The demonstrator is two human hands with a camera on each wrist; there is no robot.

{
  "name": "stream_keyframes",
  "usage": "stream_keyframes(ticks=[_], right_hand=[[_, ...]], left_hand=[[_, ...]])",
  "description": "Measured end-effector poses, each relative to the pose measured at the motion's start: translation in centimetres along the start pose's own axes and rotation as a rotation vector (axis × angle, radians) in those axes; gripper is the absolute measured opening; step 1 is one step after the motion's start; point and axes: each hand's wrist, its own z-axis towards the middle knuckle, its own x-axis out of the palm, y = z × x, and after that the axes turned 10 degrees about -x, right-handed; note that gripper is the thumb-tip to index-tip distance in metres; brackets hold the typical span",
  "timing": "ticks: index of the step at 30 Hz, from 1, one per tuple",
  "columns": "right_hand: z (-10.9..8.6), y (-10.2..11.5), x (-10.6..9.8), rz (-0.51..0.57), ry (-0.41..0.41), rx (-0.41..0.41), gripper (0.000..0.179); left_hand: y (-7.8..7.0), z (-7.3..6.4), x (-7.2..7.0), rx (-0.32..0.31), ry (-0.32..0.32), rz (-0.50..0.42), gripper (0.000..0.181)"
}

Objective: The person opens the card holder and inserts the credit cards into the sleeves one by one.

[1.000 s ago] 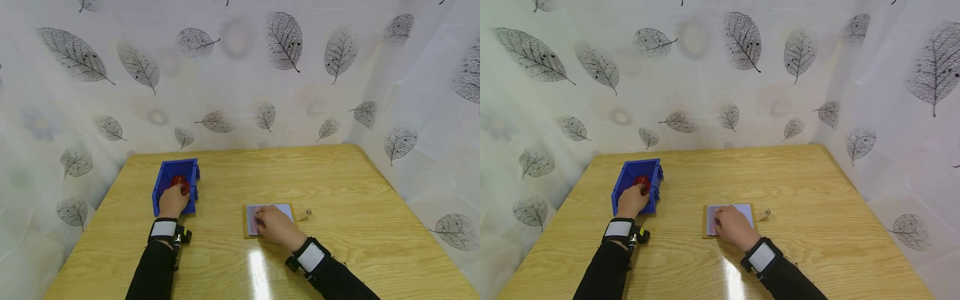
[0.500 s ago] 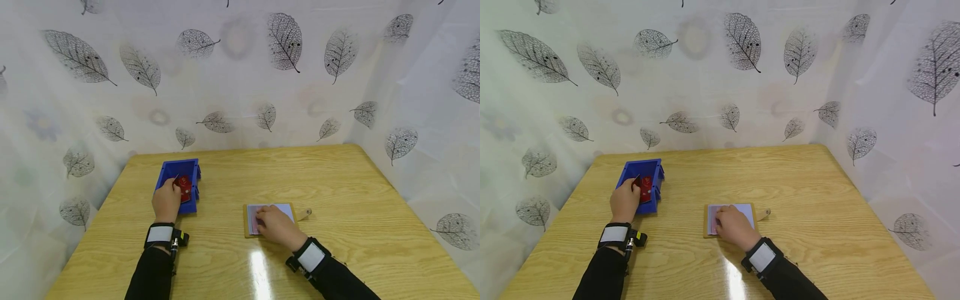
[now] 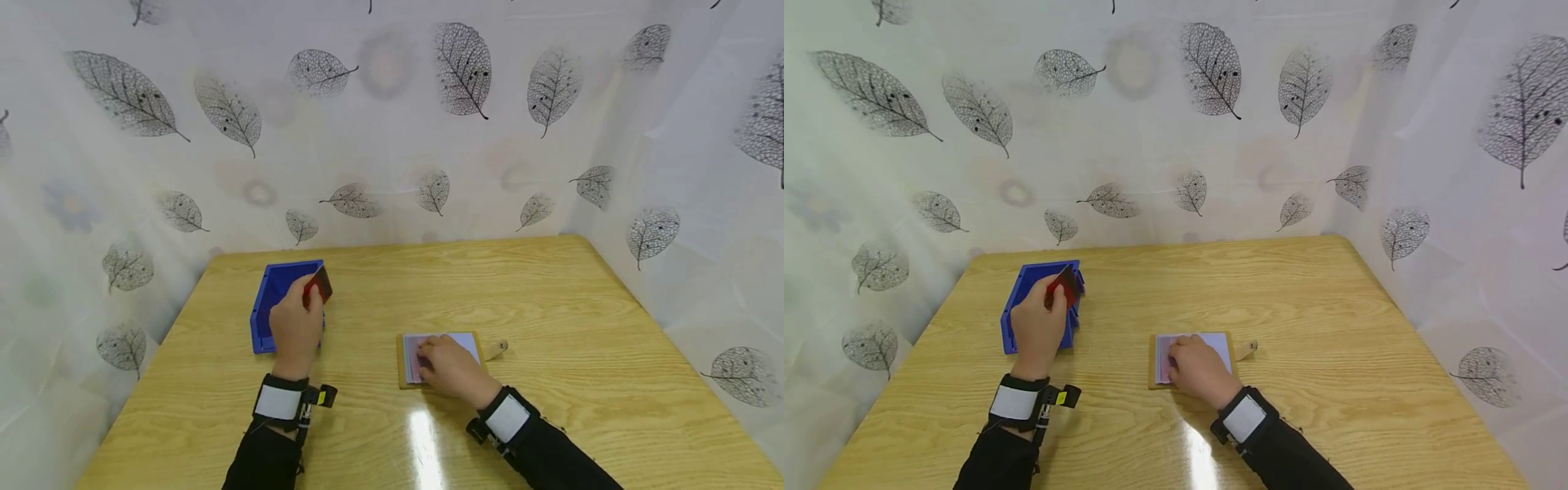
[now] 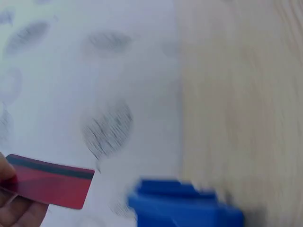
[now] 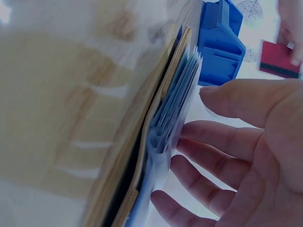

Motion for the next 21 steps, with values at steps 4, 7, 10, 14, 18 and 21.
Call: stream_keyframes(ticks=[4, 7, 10, 14, 18, 21], right_hand=[[-0.1, -0.1, 0.0, -0.002, -0.005, -0.017, 0.032], [-0.1, -0.3, 0.0, 0.005, -0.007, -0.026, 0.033], [-0.1, -0.4, -0.1, 0.022, -0.007, -0.030, 0.033], [-0.1, -0.6, -0.3, 0.102, -0.015, -0.035, 0.034], [-0.1, -0.7, -0.6, 0.274, -0.042, -0.012, 0.038], [-0.2, -0.7, -0.9, 0.406, -0.075, 0.038, 0.041]], left_hand=[[-2.2, -1.3, 0.6, 0.024, 0.081, -0.093, 0.018], [-2.8, -2.7, 1.7, -0.008, 0.131, -0.153, 0.016], [-3.2, -4.3, 2.9, -0.061, 0.203, -0.210, 0.015], [-3.6, -6.0, 4.4, -0.124, 0.304, -0.265, 0.012], [-4.2, -7.1, 5.6, -0.128, 0.371, -0.285, 0.012], [-4.5, -7.9, 6.3, -0.120, 0.430, -0.274, 0.012]])
